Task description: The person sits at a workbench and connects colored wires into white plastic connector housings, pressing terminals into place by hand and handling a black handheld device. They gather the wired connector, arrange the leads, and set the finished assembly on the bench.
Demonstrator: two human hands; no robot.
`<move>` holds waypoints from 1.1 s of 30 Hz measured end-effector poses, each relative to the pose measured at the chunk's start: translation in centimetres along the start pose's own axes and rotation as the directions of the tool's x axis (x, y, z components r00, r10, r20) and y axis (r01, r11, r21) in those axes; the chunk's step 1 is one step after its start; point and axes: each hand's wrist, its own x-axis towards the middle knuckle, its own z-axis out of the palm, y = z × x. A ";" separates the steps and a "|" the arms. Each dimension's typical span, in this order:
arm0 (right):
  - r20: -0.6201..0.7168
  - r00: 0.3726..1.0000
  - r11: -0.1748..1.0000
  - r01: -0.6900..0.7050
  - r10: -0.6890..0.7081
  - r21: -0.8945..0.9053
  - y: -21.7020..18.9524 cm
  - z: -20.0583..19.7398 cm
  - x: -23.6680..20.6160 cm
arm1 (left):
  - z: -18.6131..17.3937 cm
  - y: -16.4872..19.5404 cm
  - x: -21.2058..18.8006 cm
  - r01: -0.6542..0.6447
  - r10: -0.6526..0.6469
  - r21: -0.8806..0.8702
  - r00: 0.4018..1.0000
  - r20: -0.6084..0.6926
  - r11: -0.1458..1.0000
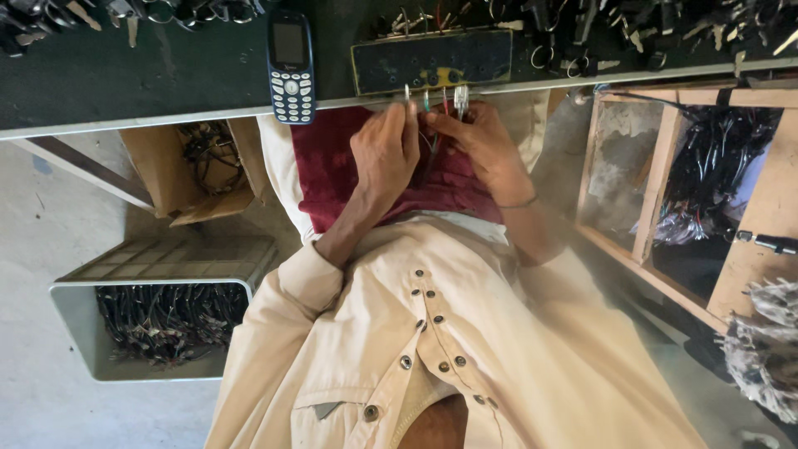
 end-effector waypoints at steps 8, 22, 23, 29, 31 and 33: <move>-0.008 0.999 0.972 0.037 -0.036 0.231 1.6 0.4 0.8 | 0.3 -1.0 -0.9 0.062 -0.060 -0.024 0.993 0.102 0.998; 0.664 0.682 0.440 0.720 -0.306 -0.537 4.7 -4.5 2.9 | 1.1 0.0 0.2 0.268 -0.264 -0.238 0.963 0.050 0.934; 0.668 0.652 0.313 0.758 -0.359 -0.572 5.7 -3.3 3.4 | 1.2 -0.1 0.1 0.283 -0.282 -0.259 0.959 0.039 0.924; 0.749 0.531 -0.125 0.777 -0.396 -0.617 8.4 0.4 6.3 | 2.8 -0.4 -0.3 0.629 -0.579 -0.575 0.757 0.302 0.523; 0.746 0.604 -0.006 0.776 -0.278 -0.631 8.5 0.3 6.4 | 3.2 -0.2 0.0 0.560 -0.543 -0.580 0.809 0.227 0.591; 0.732 0.665 0.114 0.747 -0.150 -0.655 7.6 0.0 5.7 | 2.8 0.0 0.6 0.536 -0.522 -0.583 0.826 0.213 0.610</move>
